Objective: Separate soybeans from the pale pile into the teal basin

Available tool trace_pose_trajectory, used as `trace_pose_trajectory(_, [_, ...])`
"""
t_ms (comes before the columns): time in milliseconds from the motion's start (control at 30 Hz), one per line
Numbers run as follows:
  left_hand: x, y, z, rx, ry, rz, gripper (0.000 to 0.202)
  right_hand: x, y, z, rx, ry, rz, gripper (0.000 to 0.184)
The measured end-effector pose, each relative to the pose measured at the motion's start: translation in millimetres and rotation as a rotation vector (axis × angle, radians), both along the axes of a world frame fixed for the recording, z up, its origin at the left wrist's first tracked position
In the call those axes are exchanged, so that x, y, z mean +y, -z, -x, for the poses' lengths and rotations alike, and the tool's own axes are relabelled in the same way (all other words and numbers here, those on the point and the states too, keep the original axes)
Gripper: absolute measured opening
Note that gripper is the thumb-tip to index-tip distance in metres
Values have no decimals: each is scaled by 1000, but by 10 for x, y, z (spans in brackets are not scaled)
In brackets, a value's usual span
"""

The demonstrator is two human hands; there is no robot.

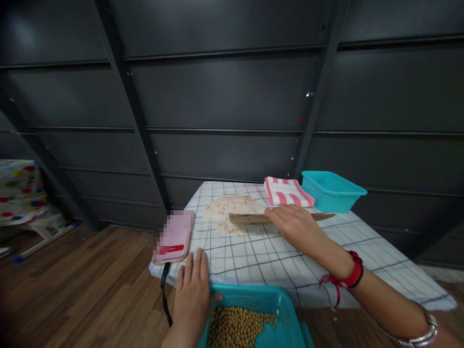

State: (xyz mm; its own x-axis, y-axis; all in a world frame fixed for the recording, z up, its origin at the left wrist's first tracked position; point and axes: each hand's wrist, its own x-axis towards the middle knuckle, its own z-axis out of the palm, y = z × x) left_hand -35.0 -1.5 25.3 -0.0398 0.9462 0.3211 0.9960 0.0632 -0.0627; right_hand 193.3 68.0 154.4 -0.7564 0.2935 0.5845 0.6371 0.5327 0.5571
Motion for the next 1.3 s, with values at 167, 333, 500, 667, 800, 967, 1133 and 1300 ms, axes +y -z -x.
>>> trace_pose_trajectory(167, [-3,-7,-3,12,-1,1,81,-58,41,-19,-26,-25,54,27])
trace_pose_trajectory(333, [-10,-36,18,-17,8,19,82,-224,-43,-10,-12,-74,57,26])
trace_pose_trajectory(500, [-9,-11,21,3,4,33,79,-203,-37,8,20,-64,56,28])
trace_pose_trajectory(667, [-27,-14,1,5,12,24,78,-133,29,50,2,-51,63,27])
trace_pose_trajectory(800, [-33,-24,-2,1,12,31,79,-203,9,53,-15,-74,86,28])
trace_pose_trajectory(967, [-21,-15,1,1,19,32,78,-343,-44,4,-29,-97,103,32])
trace_pose_trajectory(1133, [-15,1,2,-7,20,25,73,-402,-72,-5,7,-101,104,34])
trace_pose_trajectory(1300, [-15,5,2,3,23,21,73,-363,-53,14,38,-96,108,32])
